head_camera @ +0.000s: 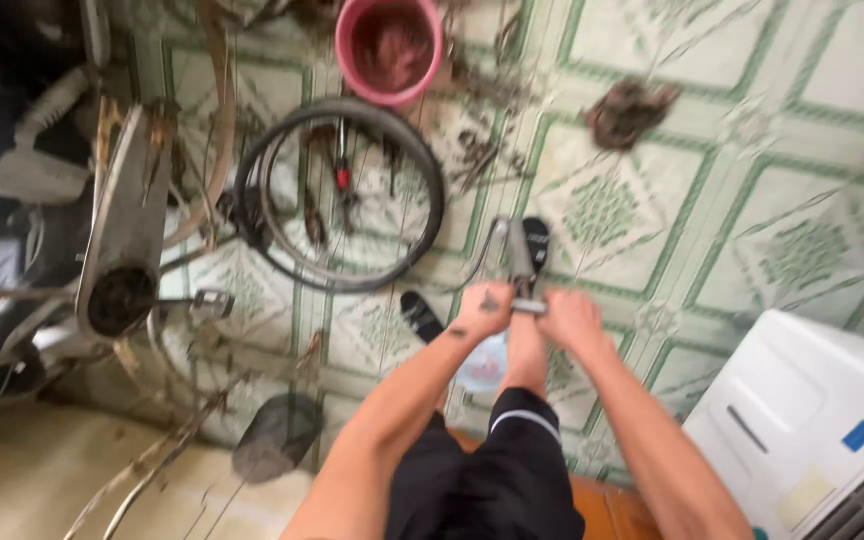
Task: The person pumps air into a bicycle tire using a hand pump, detaches the nozzle, and then presses the tire against the rim by hand.
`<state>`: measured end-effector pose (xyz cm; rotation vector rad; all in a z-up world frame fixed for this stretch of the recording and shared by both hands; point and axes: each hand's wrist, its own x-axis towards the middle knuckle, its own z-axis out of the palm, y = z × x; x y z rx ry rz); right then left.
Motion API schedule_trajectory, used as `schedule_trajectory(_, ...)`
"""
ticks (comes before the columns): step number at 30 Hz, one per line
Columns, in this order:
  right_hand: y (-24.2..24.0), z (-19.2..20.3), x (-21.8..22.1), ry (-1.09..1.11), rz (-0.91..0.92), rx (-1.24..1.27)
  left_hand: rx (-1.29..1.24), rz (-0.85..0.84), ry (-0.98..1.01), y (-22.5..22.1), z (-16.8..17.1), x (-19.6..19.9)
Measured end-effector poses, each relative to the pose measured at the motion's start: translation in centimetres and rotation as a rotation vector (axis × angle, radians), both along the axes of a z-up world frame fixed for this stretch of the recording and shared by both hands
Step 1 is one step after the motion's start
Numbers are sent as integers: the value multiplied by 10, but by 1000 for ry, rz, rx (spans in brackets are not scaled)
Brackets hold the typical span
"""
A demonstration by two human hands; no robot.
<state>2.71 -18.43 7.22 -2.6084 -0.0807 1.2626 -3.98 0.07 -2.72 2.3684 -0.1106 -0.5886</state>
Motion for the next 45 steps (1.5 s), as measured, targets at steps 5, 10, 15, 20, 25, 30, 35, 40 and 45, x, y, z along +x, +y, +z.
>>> schedule_trajectory(5, 0, 177, -3, 46, -24, 208, -106, -200, 87, 18, 215, 27)
schedule_trajectory(10, -14, 235, -23, 3, -31, 258, -395, -180, 97, 31, 332, 48)
schedule_trajectory(15, 15, 161, 3, 52, -66, 110, -149, -188, 146, 22, 212, 48)
schedule_trajectory(20, 14, 55, 7, 19, -29, 69, -14, -177, 192, 14, 116, 56)
schedule_trajectory(25, 14, -11, 20, 89, 26, 18, 111, -181, 283, 7, 42, 52)
schedule_trajectory(30, 14, -19, 13, 145, 46, -18, 140, -124, 279, 2, 22, 24)
schedule_trajectory(35, 14, 24, 15, 111, 1, 61, 83, -49, 214, 5, 32, 10)
schedule_trajectory(40, 0, 189, 11, 62, -46, 238, -42, -155, 362, 16, 271, 68)
schedule_trajectory(45, -6, 233, -8, 65, 2, 309, -207, -360, 156, 23, 274, 19)
